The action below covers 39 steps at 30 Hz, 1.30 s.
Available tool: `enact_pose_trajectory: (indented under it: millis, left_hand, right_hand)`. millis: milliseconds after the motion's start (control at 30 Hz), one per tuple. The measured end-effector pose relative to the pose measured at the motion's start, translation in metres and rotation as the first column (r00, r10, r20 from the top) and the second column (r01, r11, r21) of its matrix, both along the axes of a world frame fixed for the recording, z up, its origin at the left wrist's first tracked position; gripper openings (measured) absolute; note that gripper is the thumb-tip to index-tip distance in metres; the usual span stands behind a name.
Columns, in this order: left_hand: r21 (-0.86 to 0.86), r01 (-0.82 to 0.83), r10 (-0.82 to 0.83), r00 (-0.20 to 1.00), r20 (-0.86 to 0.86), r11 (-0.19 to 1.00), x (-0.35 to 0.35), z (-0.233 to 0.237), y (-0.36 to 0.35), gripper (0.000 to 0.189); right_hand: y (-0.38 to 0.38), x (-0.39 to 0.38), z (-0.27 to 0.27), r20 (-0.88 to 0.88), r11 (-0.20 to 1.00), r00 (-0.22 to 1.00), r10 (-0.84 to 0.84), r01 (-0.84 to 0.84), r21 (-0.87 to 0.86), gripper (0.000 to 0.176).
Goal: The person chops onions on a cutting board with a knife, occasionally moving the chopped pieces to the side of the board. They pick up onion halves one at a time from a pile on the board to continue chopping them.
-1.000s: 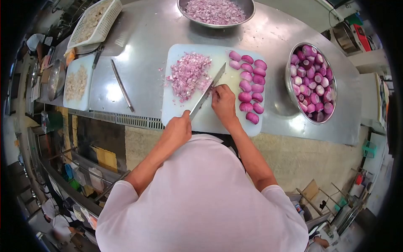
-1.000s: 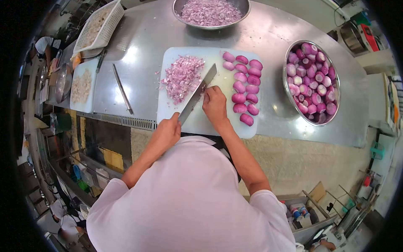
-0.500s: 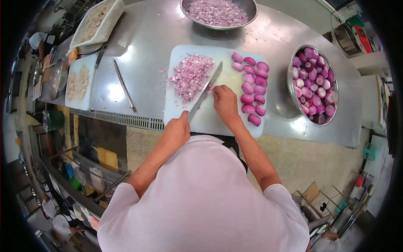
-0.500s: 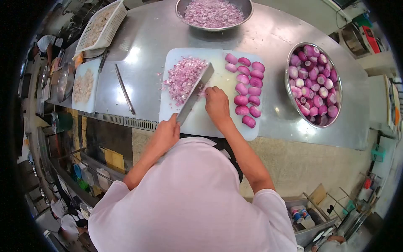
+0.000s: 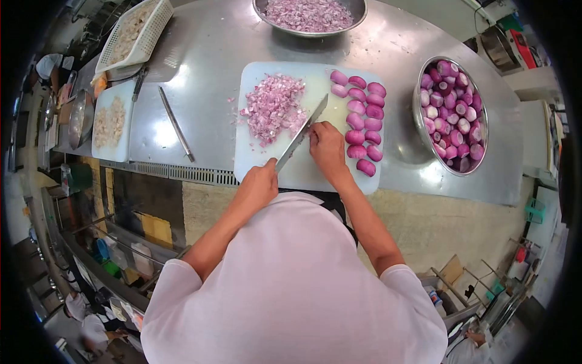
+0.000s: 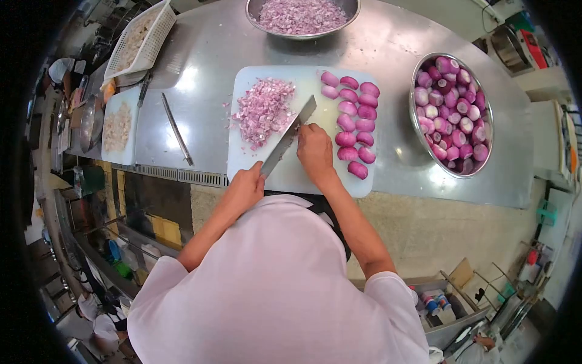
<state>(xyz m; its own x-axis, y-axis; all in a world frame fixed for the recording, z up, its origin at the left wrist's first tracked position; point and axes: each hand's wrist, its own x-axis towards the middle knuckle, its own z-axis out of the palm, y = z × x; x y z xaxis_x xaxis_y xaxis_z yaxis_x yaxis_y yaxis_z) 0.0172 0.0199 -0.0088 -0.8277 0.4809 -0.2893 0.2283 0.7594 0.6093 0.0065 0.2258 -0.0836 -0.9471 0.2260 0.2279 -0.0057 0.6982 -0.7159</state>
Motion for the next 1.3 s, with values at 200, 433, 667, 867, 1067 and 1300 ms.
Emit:
enact_pose_trajectory:
  millis: [200,433,667,867,1067,1300]
  left_hand:
    - [0.005,0.02,-0.02,1.0,0.013,1.0,-0.002,-0.001,0.004,0.022]
    - [0.022,0.032,-0.033,0.999,0.013,0.999,-0.001,-0.008,0.007,0.015]
    - [0.026,0.092,-0.095,0.991,0.099,0.995,0.008,0.004,-0.007,0.013]
    - [-0.035,-0.141,0.143,0.988,0.066,0.989,-0.017,0.0,-0.035,0.022]
    - [0.03,-0.1,0.102,0.993,-0.057,0.995,-0.015,0.001,-0.01,0.023]
    - [0.039,-0.041,0.042,0.999,-0.024,0.998,-0.002,0.01,-0.005,0.019]
  right_hand:
    - [0.003,0.001,0.0,-0.016,1.0,1.0,-0.021,0.021,-0.022,0.003]
    - [0.023,0.012,0.006,-0.083,0.999,0.996,-0.046,0.044,-0.026,0.004]
    - [0.081,0.043,0.035,0.022,0.969,0.969,-0.245,0.245,0.037,0.014]
    - [0.07,0.043,0.015,0.073,0.982,0.98,-0.186,0.184,0.044,0.02]
    - [0.016,0.011,0.029,0.118,0.998,0.993,-0.025,0.031,-0.046,0.022]
    - [0.001,-0.01,0.027,0.062,0.985,0.996,0.059,-0.068,0.155,0.012]
